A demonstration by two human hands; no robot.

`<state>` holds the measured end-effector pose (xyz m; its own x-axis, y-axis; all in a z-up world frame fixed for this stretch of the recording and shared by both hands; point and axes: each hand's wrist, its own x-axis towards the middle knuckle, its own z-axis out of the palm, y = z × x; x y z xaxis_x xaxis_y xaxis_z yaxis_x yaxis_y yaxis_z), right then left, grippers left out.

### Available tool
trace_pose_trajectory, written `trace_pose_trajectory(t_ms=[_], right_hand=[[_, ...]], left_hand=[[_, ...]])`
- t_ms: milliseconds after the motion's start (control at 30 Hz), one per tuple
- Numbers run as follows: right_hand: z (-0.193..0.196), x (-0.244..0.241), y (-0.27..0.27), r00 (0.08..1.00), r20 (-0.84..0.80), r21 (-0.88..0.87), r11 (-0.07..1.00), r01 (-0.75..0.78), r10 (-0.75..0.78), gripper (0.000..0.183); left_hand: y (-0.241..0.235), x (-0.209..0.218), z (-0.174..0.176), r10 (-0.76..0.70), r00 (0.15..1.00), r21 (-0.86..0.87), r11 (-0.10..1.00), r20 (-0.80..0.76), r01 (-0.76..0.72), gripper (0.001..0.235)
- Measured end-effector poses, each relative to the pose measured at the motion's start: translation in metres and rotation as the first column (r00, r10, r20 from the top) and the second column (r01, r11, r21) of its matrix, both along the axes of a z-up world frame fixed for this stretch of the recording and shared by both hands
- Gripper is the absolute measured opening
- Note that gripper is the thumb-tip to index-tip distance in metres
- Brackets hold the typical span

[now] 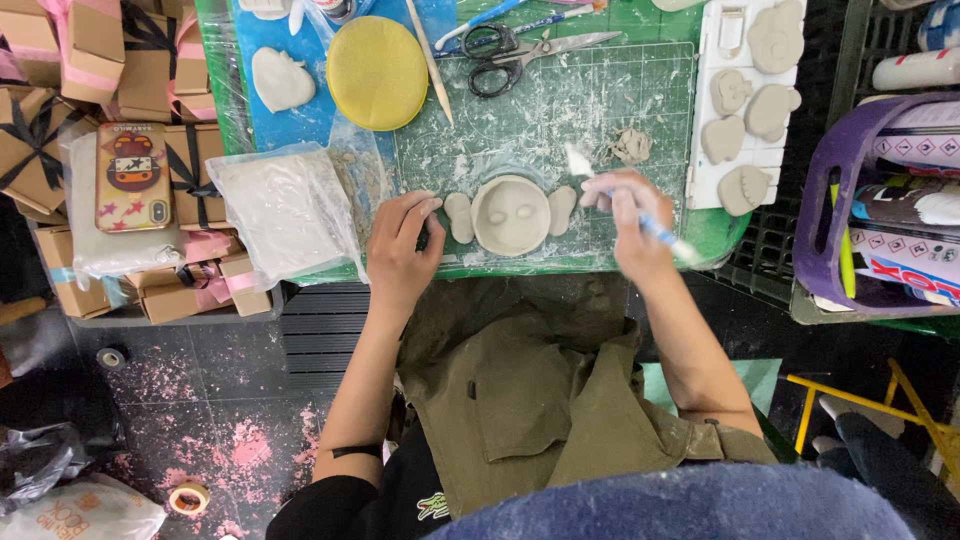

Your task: The person shapes and carves a clay object on a work surface using their hands and a small pointed tool.

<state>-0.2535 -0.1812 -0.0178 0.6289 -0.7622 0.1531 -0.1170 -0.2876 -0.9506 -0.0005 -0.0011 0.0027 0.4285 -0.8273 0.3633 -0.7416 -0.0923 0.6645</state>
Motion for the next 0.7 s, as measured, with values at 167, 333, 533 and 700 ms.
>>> trace_pose_trajectory(t_ms=[167,333,533,700], right_hand=[[0.019,0.013,-0.038,0.988,0.152,0.307,0.950,-0.052,0.005,0.020],[0.031,0.058,-0.079,0.925,0.076,0.412,0.833,-0.369,0.372,0.015],[0.027,0.134,-0.080,0.810,0.035,0.273,0.774,-0.571,0.585,0.011],[0.048,0.180,-0.071,0.688,-0.281,0.236,0.743,-0.626,0.669,0.018]], left_hand=[[-0.002,0.000,0.003,-0.006,1.000,0.005,1.000,0.003,0.006,0.024],[-0.003,-0.001,0.007,-0.004,1.000,0.012,1.000,0.026,0.003,0.025],[-0.003,-0.001,0.007,0.000,0.999,0.049,0.999,0.049,-0.002,0.024],[-0.003,-0.002,0.006,0.000,1.000,0.050,0.999,0.020,-0.001,0.024]])
